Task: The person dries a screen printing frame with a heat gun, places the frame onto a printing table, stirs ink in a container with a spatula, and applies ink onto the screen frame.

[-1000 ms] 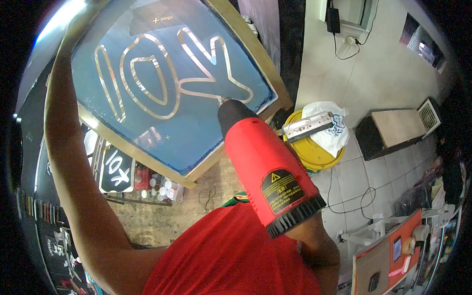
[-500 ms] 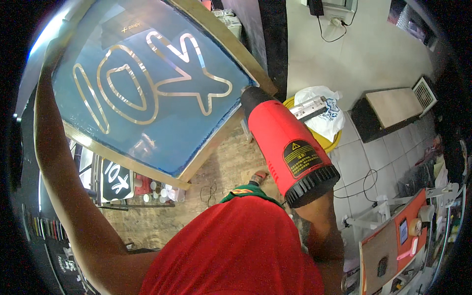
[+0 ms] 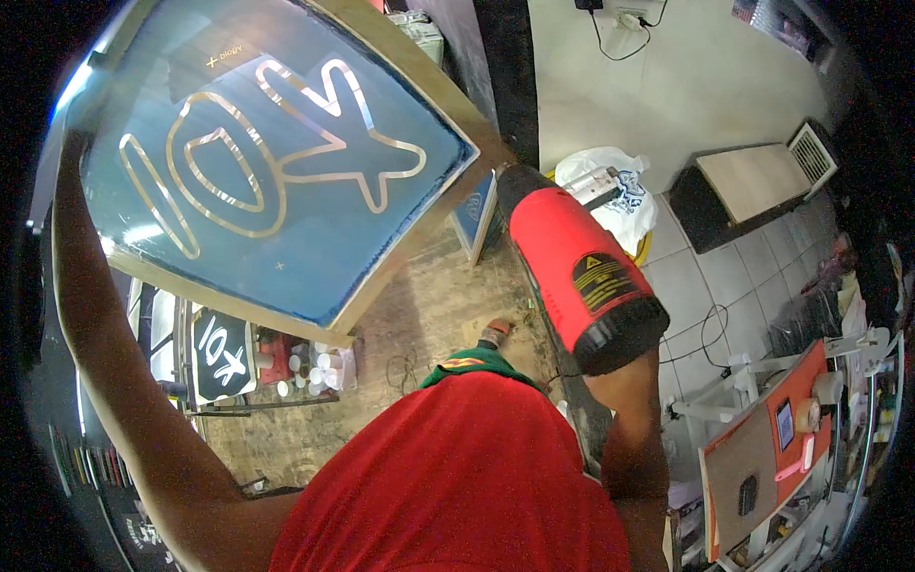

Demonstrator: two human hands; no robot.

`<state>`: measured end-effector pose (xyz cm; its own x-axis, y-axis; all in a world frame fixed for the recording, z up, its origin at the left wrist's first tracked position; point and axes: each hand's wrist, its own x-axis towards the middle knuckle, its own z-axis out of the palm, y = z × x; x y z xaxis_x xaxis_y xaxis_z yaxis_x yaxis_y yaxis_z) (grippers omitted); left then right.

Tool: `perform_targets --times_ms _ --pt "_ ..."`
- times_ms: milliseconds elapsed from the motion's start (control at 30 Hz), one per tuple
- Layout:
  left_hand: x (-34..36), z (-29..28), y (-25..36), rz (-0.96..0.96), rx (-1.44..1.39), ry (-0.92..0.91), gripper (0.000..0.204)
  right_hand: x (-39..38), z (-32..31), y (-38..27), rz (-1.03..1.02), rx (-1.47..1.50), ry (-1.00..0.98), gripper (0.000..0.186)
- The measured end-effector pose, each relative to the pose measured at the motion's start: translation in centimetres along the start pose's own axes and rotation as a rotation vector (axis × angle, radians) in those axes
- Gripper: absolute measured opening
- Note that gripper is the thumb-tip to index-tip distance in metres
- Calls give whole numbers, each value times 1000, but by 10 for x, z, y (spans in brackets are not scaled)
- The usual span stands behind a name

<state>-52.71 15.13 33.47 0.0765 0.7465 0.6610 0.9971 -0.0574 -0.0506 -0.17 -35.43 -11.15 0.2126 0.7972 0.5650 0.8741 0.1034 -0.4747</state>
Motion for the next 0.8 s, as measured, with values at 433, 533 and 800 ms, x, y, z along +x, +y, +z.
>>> perform_targets --times_ms 433,533,800 --pt "-15 33 -34 -38 33 -2 100 -16 28 2 220 341 -101 53" --pt "-19 48 -42 -66 32 -5 103 -13 35 -4 273 339 -166 50" --pt "-41 62 -64 -149 35 -11 112 24 54 -10 215 411 -135 36"
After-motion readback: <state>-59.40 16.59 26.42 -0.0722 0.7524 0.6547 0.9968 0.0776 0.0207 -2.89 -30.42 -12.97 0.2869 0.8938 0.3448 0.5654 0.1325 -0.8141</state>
